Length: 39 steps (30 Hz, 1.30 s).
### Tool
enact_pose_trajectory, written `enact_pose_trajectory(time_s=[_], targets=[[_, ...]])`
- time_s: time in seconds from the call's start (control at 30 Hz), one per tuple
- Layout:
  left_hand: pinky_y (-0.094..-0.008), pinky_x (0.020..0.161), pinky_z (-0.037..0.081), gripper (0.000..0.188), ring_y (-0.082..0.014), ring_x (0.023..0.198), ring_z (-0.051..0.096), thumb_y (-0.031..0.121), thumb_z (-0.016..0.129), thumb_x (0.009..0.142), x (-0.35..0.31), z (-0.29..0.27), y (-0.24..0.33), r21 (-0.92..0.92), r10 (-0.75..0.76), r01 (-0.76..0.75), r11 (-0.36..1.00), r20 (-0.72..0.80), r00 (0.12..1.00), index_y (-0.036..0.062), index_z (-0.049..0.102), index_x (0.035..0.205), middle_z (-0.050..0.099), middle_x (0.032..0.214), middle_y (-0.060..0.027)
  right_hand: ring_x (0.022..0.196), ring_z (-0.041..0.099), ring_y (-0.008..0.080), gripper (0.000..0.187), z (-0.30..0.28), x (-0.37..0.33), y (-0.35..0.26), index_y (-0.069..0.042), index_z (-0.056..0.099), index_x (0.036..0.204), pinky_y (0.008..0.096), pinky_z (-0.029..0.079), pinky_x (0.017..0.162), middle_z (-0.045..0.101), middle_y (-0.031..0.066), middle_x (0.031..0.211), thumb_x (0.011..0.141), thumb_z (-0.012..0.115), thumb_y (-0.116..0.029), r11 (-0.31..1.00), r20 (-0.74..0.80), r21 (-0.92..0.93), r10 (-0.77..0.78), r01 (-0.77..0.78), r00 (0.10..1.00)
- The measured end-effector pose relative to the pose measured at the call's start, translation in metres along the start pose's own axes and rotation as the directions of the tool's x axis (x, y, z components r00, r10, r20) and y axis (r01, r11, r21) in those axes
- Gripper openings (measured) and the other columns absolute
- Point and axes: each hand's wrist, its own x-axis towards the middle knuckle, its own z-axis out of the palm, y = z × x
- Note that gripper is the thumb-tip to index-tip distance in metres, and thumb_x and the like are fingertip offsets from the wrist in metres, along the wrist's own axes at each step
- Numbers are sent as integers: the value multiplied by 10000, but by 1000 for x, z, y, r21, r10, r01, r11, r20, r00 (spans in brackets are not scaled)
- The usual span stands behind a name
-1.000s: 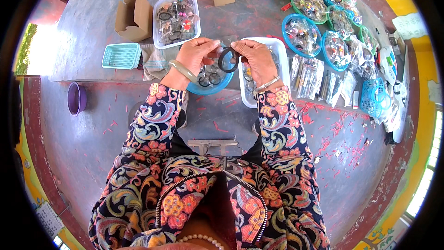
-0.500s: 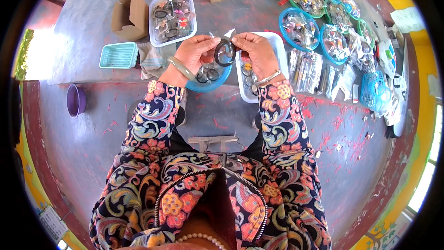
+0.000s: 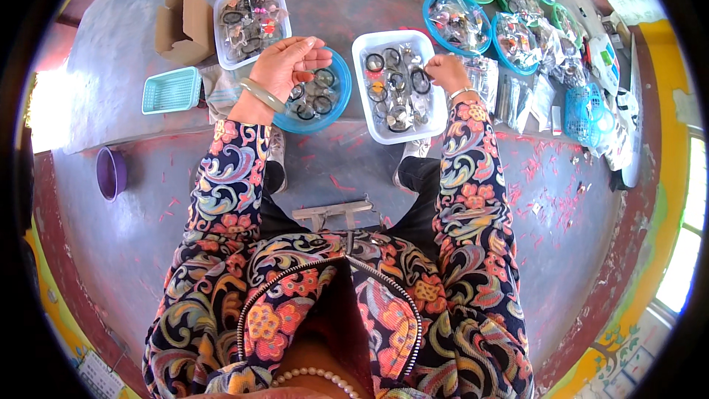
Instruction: The person repeatedly picks up small hair accessories from a blue bowl and places them into clear plastic bags. They manipulate the bags to fit the items and then place the packaged units into a white rectangular container.
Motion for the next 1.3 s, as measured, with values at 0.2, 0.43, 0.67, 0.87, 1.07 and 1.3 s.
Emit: enact_pose_trajectory(time_s=[0.2, 0.43, 0.67, 0.87, 1.07, 1.3], targets=[[-198, 611, 443, 257, -139, 854, 613, 242, 495, 881, 0, 1, 3, 11, -7, 6, 1000, 22, 1000, 26, 551, 1009, 634, 942, -85, 517, 582, 127, 118, 3, 8, 63, -6, 635, 766, 243, 477, 486, 606, 57, 624, 717, 590, -103, 983, 287, -148, 146, -107, 947], [-200, 609, 446, 248, -142, 852, 613, 227, 491, 883, -2, 0, 4, 19, -14, 13, 1000, 17, 1000, 22, 550, 1010, 633, 940, -88, 573, 614, 186, 136, 23, 2, 67, -2, 648, 774, 288, 500, 542, 631, 113, 682, 699, 600, -105, 947, 336, -300, 220, -117, 916], [-203, 603, 447, 258, -153, 856, 613, 230, 487, 885, 3, 4, 4, 28, 4, -4, 1000, 27, 1000, 15, 549, 1015, 629, 950, -101, 855, 600, 341, 245, 18, -3, 41, -26, 649, 857, 423, 472, 762, 615, 214, 902, 740, 489, -169, 617, -90, -775, 103, -135, 991], [-207, 590, 447, 268, -183, 869, 612, 219, 473, 889, -13, -11, 26, -4, 126, -126, 992, -46, 991, -1, 549, 1020, 624, 946, -129, 788, 596, 334, 208, 43, -1, -31, -39, 650, 770, 414, 474, 722, 618, 190, 809, 727, 503, -180, 654, 79, -735, -178, 178, 981], [-215, 564, 453, 240, -245, 885, 610, 182, 464, 888, -23, -35, 60, -187, 347, -377, 907, -174, 922, -26, 573, 936, 622, 914, -177, 767, 602, 331, 207, 100, -3, -67, -77, 654, 726, 425, 474, 707, 625, 165, 796, 727, 480, -190, 695, 289, -570, -330, 439, 899], [-230, 549, 476, 181, -293, 889, 603, 169, 566, 833, -15, -74, 57, -571, 313, -415, 708, -272, 910, 12, 543, 745, 623, 863, -173, 844, 579, 324, 198, 186, 2, -77, -60, 616, 865, 412, 461, 754, 610, 158, 868, 730, 525, -173, 671, 448, -504, -335, 544, 829]])
